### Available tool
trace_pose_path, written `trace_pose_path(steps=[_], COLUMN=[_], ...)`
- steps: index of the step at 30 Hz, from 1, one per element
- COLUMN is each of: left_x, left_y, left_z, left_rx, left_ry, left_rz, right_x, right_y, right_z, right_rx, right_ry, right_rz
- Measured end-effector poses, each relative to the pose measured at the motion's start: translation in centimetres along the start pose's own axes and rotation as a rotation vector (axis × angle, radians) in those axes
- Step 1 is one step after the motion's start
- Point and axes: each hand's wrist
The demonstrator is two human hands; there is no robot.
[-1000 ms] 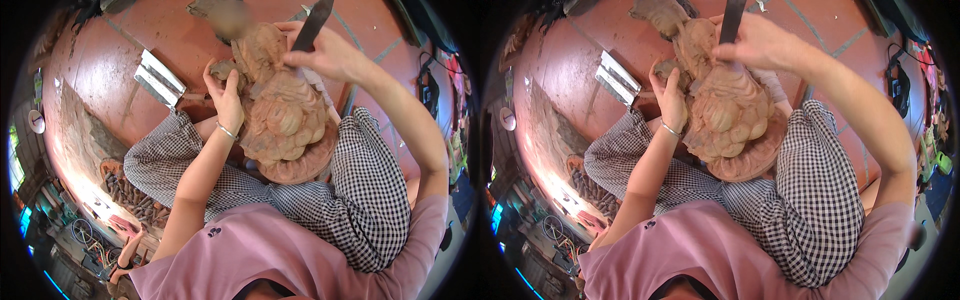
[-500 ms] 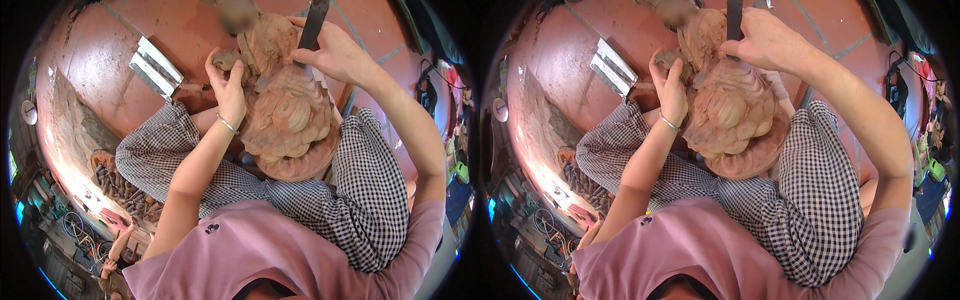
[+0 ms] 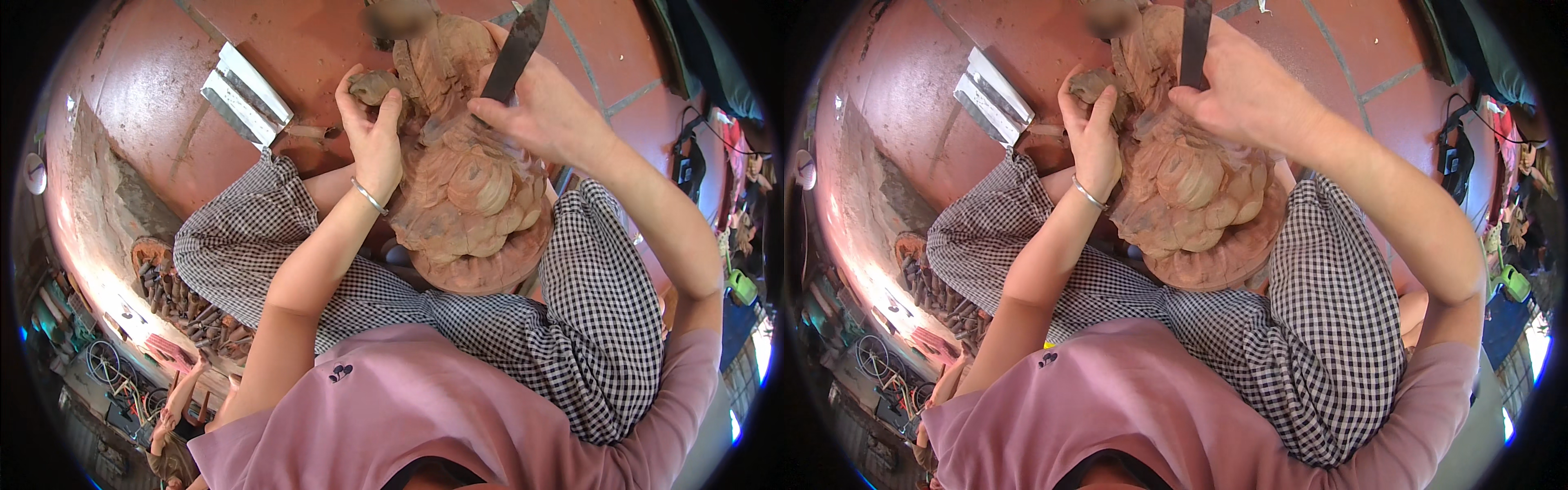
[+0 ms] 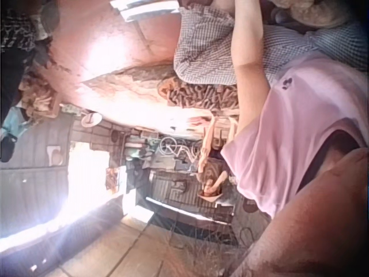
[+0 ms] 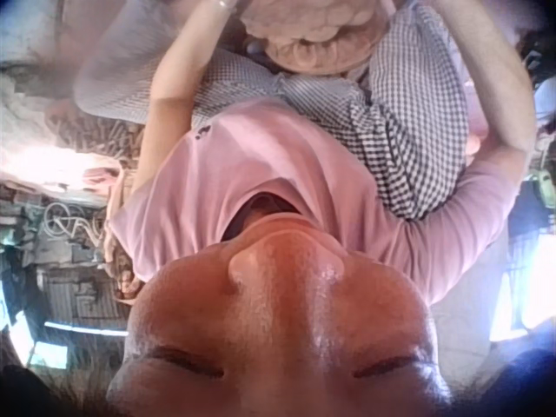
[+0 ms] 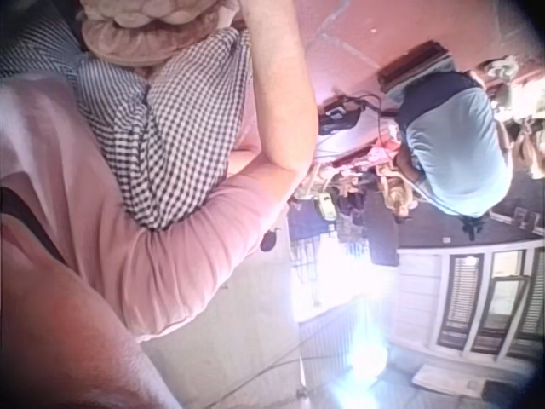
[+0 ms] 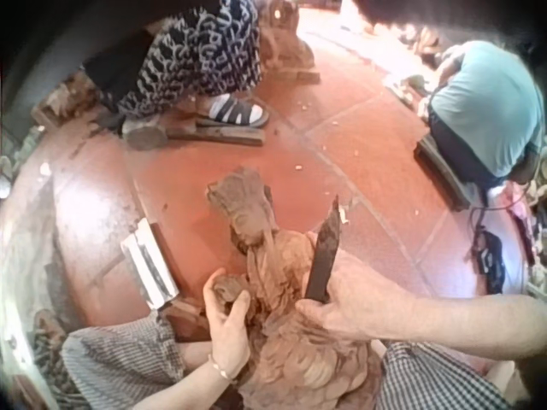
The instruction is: The person is carving a wooden sculpture using a small knife. They hold the sculpture with one hand and carefully shape its surface with the other, occasionally adjusting their grip and the tool.
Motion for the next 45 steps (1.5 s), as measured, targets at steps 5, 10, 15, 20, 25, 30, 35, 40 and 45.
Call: trace_pose_path(steps=[5,10,15,20,25,30,35,40,45], left_x=[0.0,0.0,0.0,-0.1,-0.1,-0.5,-0.4,-2.1,-3.3], left_y=[0.2,0.1,0.2,0.2,0.5,1.9,5.7,11.9,14.4], left_z=[0.0,0.0,0.0,-0.1,0.0,1.4,0.0,4.5,5.0], left_rx=[0.020,-0.003,0.025,-0.012,0.015,0.032,0.398,0.949,1.111], left_ry=[-0.001,0.001,-0.003,0.021,0.019,0.139,-0.115,-0.453,-0.408], left_rz=[0.021,0.008,0.003,0.019,-0.019,0.117,0.139,0.032,-0.043], right_x=[1.5,0.6,0.4,1.4,0.4,-0.9,-0.8,1.4,1.7], right_y=[2.2,1.7,2.3,3.6,7.1,9.3,8.7,4.8,2.8], right_z=[-0.3,1.3,1.7,3.2,6.9,3.5,1.7,0.5,1.5], right_rx=[0.067,0.125,0.165,0.352,0.441,0.310,0.403,0.356,0.415], right_ry=[-0.212,0.048,0.008,-0.096,-0.331,-0.419,-0.429,-0.269,-0.346], right_rz=[-0.275,-0.111,-0.172,-0.259,-0.049,0.108,-0.129,-0.255,-0.258])
Point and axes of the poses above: each hand's wrist, its own x-axis towards the middle knuckle, its own y-axis out of the back of the hand, z = x × y, and after that the axes turned 1 degree about -y, right-handed
